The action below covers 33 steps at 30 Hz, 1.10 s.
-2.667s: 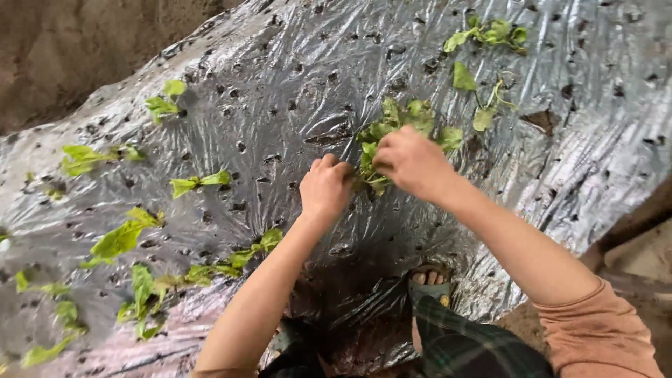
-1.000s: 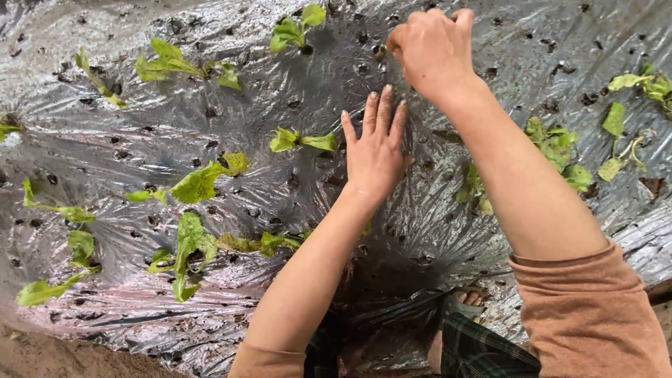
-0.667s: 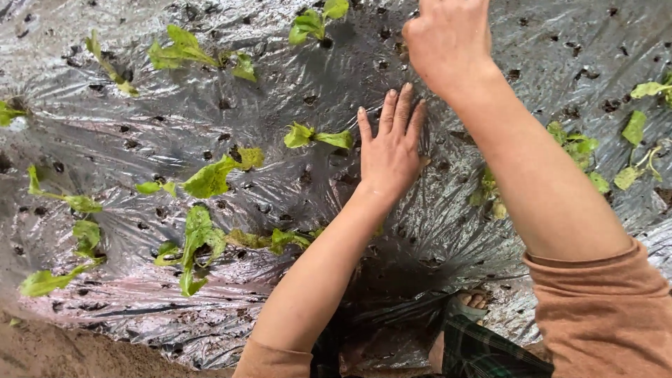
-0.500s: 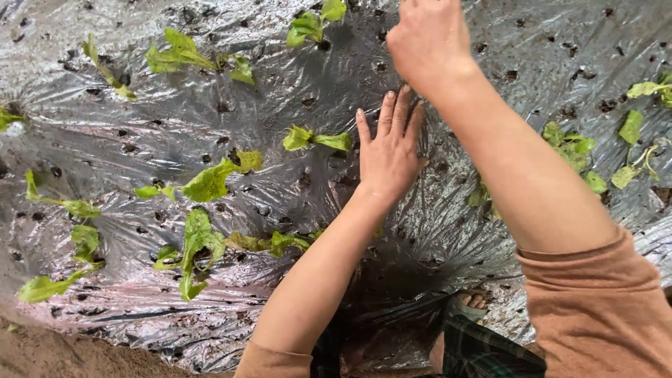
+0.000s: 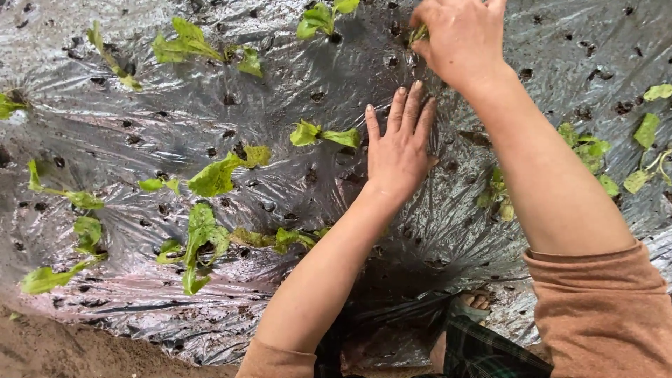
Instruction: Planting small green seedlings into soil through holes in a silver plastic mulch sheet.
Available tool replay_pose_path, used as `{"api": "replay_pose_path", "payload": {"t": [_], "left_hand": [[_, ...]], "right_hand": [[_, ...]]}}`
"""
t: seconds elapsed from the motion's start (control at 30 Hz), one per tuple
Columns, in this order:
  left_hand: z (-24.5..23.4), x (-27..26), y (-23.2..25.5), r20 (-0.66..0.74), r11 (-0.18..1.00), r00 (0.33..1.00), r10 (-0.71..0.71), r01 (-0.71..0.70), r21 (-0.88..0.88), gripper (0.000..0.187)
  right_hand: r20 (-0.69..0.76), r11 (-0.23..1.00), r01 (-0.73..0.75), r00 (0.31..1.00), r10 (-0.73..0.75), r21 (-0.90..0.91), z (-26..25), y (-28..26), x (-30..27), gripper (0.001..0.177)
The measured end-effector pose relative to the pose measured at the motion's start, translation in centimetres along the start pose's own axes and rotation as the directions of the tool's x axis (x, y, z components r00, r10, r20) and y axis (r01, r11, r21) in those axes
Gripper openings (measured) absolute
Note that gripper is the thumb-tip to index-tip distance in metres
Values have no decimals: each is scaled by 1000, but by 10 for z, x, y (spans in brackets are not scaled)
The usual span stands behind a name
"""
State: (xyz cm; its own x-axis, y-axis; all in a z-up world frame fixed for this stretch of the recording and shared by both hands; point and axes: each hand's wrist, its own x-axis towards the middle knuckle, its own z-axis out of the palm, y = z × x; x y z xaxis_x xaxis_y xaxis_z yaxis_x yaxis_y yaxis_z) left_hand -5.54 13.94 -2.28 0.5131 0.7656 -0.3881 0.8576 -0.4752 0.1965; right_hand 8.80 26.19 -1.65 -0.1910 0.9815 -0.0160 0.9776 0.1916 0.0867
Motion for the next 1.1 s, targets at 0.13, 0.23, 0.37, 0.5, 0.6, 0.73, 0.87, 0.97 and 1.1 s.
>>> {"api": "replay_pose_path", "payload": {"t": [0.13,0.23,0.37,0.5,0.6,0.73,0.87,0.97,1.1], "left_hand": [[2,1,1,1,1000,1000,-6,6,-5,105],[6,2,1,-35,1000,999,-3,2,-4,103],[6,2,1,-41,1000,999,-8,8,-5,104],[1,0,3,-11,1000,1000,-21,21,-9,102],[22,-19,17,-254,996,967,21,2,87,65],[45,-53,43,-243,989,960,142,-125,81,58],[33,-64,58,-28,969,982,184,-177,170,60],[37,-62,63,88,967,983,158,-173,189,68],[18,-63,66,235,974,963,134,-171,148,87]], "right_hand": [[-121,994,57,990,-68,-91,30,5,2,17],[-307,978,88,941,-145,-189,35,-6,4,20],[-268,964,88,951,-157,-252,31,-12,5,14],[-174,992,26,985,-4,126,-32,-10,-15,43],[-316,997,74,947,-61,29,-52,13,-59,52],[-73,998,11,997,-6,63,-34,30,-103,45],[152,992,-24,988,5,123,-28,18,-126,22],[107,984,12,994,-32,179,-20,2,-127,21],[200,977,-22,980,-22,210,-16,-22,-123,24]]}}
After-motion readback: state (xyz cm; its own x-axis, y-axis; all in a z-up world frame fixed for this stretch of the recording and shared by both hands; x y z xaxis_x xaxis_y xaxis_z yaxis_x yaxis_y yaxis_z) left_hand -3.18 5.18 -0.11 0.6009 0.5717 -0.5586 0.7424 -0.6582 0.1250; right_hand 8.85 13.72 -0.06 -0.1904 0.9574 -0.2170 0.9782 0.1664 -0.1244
